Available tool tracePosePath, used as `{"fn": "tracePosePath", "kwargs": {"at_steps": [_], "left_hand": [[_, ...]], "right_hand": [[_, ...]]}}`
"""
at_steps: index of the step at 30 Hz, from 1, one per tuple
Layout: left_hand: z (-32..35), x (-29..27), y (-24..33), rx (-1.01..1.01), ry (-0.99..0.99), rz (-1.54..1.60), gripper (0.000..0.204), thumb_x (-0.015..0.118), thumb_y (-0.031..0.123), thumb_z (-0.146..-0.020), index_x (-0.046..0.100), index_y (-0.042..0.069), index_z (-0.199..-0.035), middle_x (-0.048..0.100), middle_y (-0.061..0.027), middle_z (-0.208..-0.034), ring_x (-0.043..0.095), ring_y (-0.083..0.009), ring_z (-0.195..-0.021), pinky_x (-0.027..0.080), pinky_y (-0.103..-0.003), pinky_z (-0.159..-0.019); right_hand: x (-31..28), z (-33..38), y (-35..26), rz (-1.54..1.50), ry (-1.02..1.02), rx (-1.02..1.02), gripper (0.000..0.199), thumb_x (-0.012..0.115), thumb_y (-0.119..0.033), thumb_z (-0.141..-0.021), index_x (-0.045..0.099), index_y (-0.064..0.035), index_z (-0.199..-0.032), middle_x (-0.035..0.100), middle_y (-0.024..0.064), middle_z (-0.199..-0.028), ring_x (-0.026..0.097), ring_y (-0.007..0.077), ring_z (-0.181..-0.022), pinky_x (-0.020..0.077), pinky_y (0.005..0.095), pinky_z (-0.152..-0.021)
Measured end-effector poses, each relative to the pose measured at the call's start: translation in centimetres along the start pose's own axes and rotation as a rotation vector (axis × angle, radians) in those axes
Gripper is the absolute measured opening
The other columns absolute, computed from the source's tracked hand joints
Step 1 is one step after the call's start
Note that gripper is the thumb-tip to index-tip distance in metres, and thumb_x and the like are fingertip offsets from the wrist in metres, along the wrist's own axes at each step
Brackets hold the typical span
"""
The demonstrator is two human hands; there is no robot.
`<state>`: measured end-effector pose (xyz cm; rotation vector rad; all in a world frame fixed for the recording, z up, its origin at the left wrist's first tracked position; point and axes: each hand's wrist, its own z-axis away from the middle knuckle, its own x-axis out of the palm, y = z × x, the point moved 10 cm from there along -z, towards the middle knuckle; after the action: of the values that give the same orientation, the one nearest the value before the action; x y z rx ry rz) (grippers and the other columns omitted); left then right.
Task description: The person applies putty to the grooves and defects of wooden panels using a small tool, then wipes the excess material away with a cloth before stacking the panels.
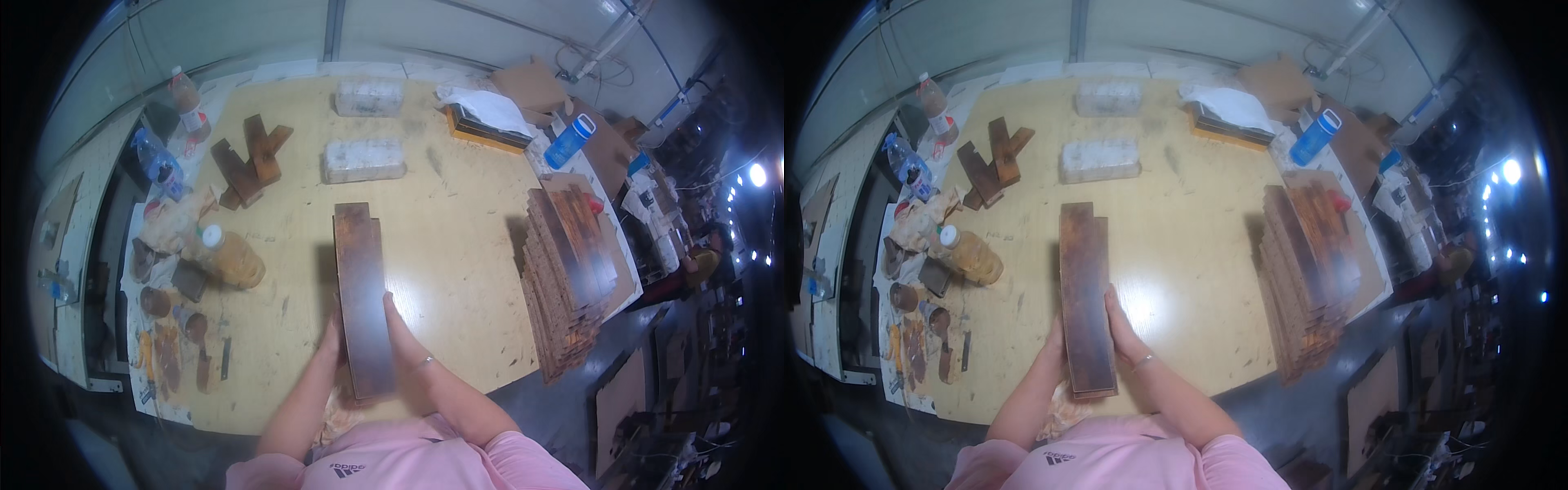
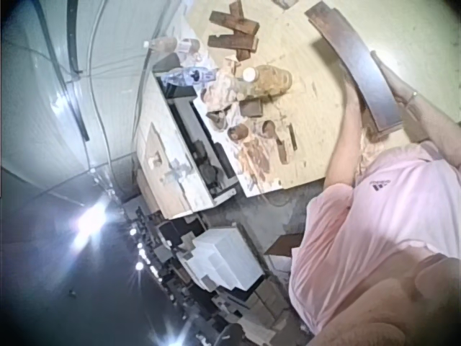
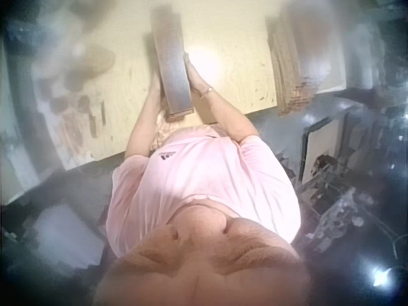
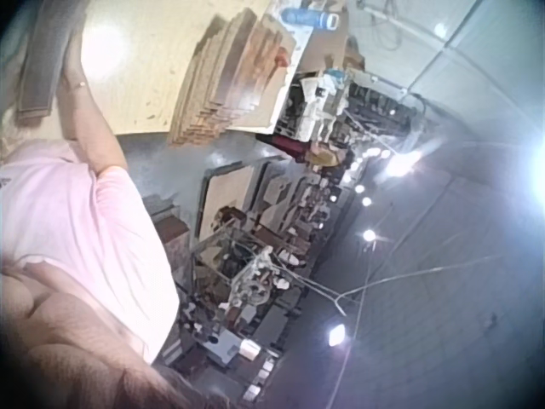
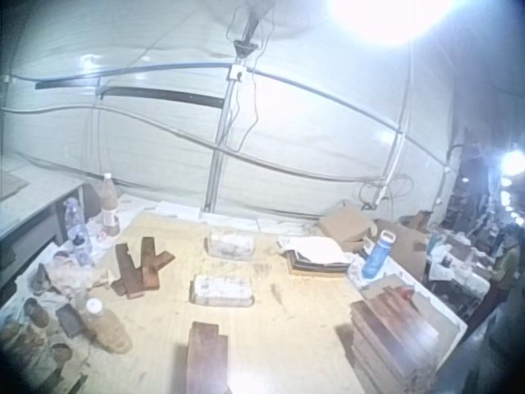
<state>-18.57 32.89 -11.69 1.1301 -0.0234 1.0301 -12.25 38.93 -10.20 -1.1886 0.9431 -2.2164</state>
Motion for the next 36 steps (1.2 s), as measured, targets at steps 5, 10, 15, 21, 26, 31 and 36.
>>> {"fn": "tracePosePath", "kwargs": {"at_steps": [5,10,15,21,26,31,36], "left_hand": [[-1.1,-2.5,0.8,0.08,0.055,-0.039,0.057,0.046,0.053,-0.097,0.053,0.005,-0.127,0.062,-0.0075,-0.103,0.061,-0.0158,-0.09,0.052,-0.029,-0.077],[2.2,-1.3,5.1,0.185,0.068,-0.454,0.059,0.045,0.047,-0.101,0.044,0.002,-0.138,0.057,-0.0133,-0.121,0.057,-0.0234,-0.109,0.048,-0.036,-0.093],[7.4,-4.3,15.5,0.543,0.354,-0.284,0.063,0.031,0.046,-0.104,0.029,0.004,-0.15,0.036,-0.0171,-0.151,0.03,-0.0265,-0.142,0.016,-0.042,-0.119],[12.0,4.2,22.6,0.742,-0.035,-0.557,0.057,0.035,0.034,-0.104,0.029,0.0,-0.149,0.037,-0.0175,-0.15,0.032,-0.0254,-0.142,0.02,-0.04,-0.117],[8.0,19.7,18.6,0.448,-0.276,-0.726,0.059,0.045,0.038,-0.101,0.04,-0.004,-0.141,0.047,-0.0173,-0.142,0.04,-0.025,-0.136,0.027,-0.04,-0.114],[-0.8,36.4,12.9,0.452,-0.424,-1.049,0.061,0.053,0.043,-0.095,0.046,0.004,-0.141,0.048,-0.0142,-0.142,0.04,-0.0259,-0.135,0.028,-0.04,-0.112],[-21.5,38.0,10.1,0.449,-0.258,-0.948,0.078,0.054,0.055,-0.091,0.032,0.007,-0.149,0.032,-0.0133,-0.154,0.028,-0.0296,-0.143,0.018,-0.048,-0.115]], "right_hand": [[3.8,-1.5,2.6,-0.34,-0.082,0.071,0.068,0.029,-0.061,-0.099,0.046,-0.0079,-0.138,0.062,0.0104,-0.118,0.061,0.0213,-0.105,0.0513,0.0348,-0.092],[4.0,0.5,-1.7,0.063,-0.039,-0.059,0.083,0.027,-0.063,-0.099,0.008,-0.0062,-0.155,0.007,0.0132,-0.161,0.009,0.0226,-0.148,0.0162,0.0356,-0.119],[-3.9,8.4,-8.1,0.48,0.426,-0.403,0.055,0.051,-0.038,-0.098,0.042,-0.0057,-0.141,0.042,0.0169,-0.144,0.039,0.0284,-0.135,0.03,0.0364,-0.112],[-20.7,31.0,-10.9,0.549,1.321,-0.755,0.024,0.065,-0.001,-0.082,0.056,-0.0016,-0.104,0.053,0.0098,-0.107,0.056,0.0192,-0.096,0.049,0.0307,-0.082],[-34.3,40.7,-5.3,0.131,1.592,-0.526,0.035,0.067,-0.007,-0.083,0.05,-0.0002,-0.112,0.052,0.0076,-0.105,0.052,0.0176,-0.095,0.0464,0.0299,-0.085],[-41.8,38.9,-0.6,-0.248,1.354,-0.426,0.017,0.067,-0.014,-0.085,0.059,-0.0033,-0.095,0.056,0.001,-0.079,0.054,0.0122,-0.069,0.0461,0.0278,-0.063],[-39.2,37.5,-4.0,-0.483,1.139,-0.243,0.032,0.07,-0.017,-0.086,0.056,0.0005,-0.109,0.063,0.0062,-0.09,0.06,0.013,-0.074,0.0486,0.029,-0.06]]}}
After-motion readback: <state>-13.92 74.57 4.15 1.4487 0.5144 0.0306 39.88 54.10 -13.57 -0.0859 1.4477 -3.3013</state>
